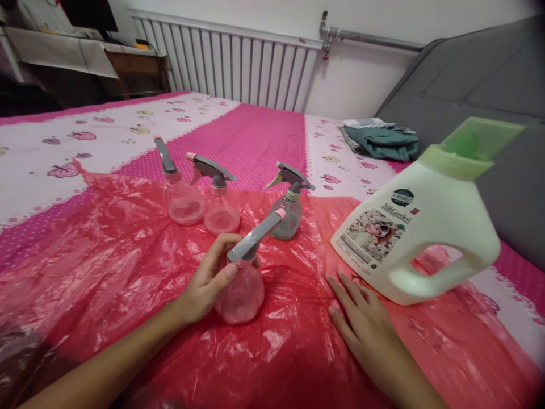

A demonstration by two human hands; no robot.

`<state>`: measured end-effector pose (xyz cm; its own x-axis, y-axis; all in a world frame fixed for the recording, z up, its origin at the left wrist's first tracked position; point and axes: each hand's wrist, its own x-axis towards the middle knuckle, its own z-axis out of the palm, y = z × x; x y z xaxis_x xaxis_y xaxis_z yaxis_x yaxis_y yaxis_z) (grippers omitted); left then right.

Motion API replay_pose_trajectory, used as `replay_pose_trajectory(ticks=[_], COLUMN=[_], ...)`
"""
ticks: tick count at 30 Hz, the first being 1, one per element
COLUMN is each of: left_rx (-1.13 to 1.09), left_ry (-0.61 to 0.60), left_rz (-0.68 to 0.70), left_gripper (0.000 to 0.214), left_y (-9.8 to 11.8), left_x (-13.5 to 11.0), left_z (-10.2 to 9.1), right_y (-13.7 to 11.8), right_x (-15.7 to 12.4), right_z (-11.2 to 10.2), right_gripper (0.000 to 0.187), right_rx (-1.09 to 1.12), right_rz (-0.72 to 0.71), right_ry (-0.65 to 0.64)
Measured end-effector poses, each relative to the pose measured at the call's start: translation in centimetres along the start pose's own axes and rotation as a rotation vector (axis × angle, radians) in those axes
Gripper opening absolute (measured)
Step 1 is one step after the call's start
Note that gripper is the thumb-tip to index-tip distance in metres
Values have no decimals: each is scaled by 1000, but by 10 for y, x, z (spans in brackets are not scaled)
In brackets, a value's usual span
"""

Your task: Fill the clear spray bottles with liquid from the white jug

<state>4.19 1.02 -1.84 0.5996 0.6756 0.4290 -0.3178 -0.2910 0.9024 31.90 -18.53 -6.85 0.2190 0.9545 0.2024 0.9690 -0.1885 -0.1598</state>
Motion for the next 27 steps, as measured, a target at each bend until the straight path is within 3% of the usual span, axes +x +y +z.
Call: replay_pose_trajectory(ticks=[6, 9, 15, 20, 27], left_rx=[13, -33, -73, -82, 29], left_ry=[46, 45, 29, 58, 0], left_rz=[-105, -67, -7, -68, 18], left_gripper=[54, 52, 26, 40, 42], left_y=[-5, -3, 1, -1, 5], left_x=[-2, 0, 2, 1, 6], left_z=[-4, -1, 3, 2, 2], right_y=[1, 1, 3, 2, 1], right_x=[0, 0, 0, 1, 1], right_z=[1, 2, 2, 1, 0], right_gripper=[56, 56, 55, 55, 56], right_rx=[10, 6, 13, 16, 12], right_rz=[-16, -7, -16, -22, -7], right_ry=[-16, -15, 8, 28, 6])
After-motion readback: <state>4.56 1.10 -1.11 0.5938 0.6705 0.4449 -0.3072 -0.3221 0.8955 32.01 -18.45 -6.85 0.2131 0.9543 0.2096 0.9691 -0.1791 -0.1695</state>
